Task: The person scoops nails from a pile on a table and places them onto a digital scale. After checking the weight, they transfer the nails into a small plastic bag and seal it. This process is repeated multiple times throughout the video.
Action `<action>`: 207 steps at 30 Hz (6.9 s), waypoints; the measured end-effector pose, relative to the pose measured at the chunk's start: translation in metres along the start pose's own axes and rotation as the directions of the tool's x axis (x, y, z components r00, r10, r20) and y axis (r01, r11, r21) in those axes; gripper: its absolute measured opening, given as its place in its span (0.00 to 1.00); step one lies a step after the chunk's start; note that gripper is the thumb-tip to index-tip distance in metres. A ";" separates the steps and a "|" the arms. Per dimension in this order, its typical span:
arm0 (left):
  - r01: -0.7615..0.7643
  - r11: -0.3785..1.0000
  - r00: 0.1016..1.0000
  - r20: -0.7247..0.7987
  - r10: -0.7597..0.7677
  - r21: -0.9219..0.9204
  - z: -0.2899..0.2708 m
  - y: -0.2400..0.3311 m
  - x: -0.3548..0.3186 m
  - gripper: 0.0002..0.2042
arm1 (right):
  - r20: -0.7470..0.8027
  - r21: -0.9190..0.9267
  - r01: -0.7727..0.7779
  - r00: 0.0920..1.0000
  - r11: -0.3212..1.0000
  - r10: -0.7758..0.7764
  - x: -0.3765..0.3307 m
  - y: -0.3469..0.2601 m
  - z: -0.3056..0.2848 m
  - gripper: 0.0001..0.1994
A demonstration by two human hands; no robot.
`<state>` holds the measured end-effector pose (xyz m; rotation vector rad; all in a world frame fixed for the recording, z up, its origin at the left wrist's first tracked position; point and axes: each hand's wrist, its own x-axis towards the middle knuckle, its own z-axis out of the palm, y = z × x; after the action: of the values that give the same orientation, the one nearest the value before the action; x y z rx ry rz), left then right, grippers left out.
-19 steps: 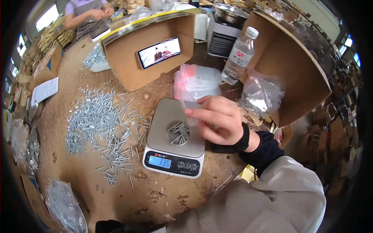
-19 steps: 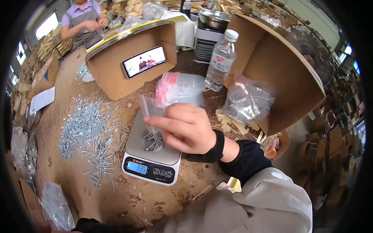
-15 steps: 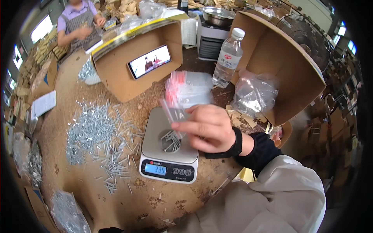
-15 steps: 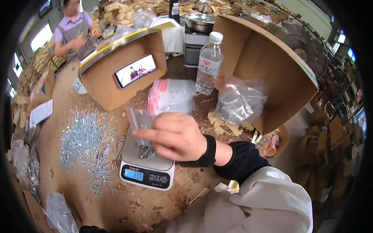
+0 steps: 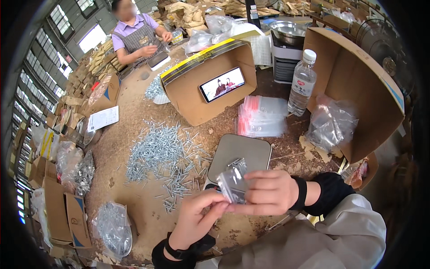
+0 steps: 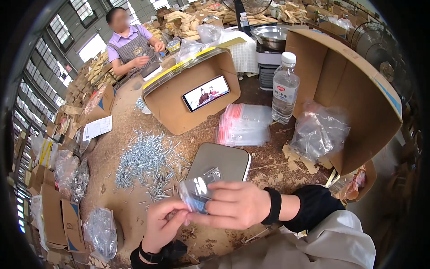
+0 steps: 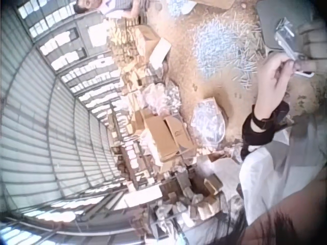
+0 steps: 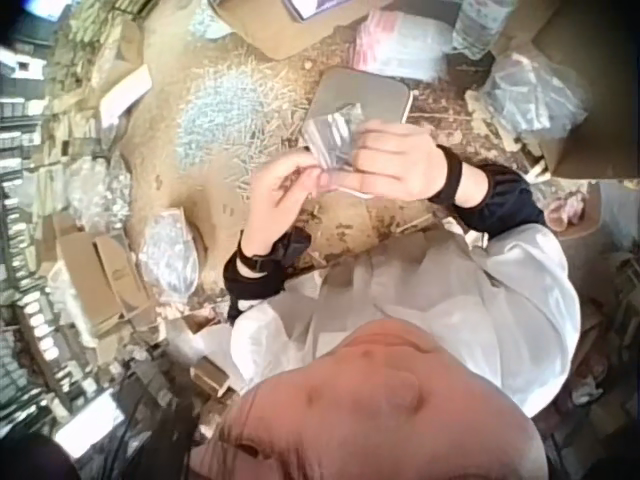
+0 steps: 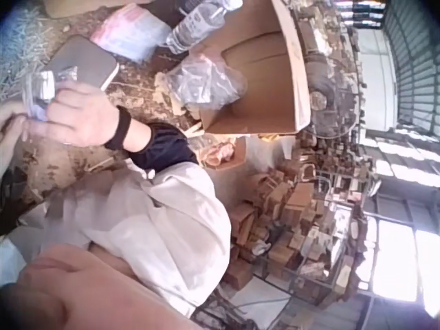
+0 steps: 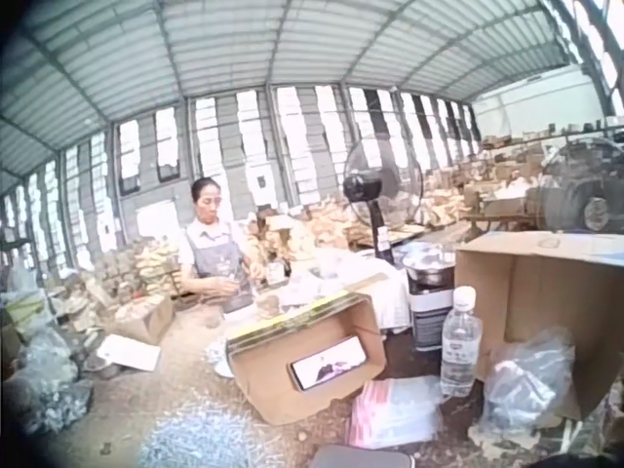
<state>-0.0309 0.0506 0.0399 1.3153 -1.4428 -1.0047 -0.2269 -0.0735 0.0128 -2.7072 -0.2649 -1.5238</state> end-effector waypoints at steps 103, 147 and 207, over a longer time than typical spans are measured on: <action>-0.046 0.962 0.950 0.285 0.125 -0.268 0.027 -0.045 -0.019 0.06 | 0.321 0.391 -0.330 0.924 0.859 0.208 -0.008 -0.019 0.010 0.10; -0.057 0.998 0.929 -0.368 0.042 -0.030 0.020 -0.046 -0.015 0.14 | 0.439 0.099 -0.738 0.634 0.668 0.636 -0.029 0.033 0.025 0.54; -0.275 0.961 0.958 -0.099 0.271 -0.039 0.040 -0.042 -0.028 0.19 | 0.238 0.452 -0.376 0.925 0.809 0.297 -0.010 -0.013 0.002 0.04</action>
<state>-0.0588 0.0734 -0.0138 1.0745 -1.4695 -0.7835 -0.2323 -0.0619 0.0023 -2.3058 -0.1347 -0.9814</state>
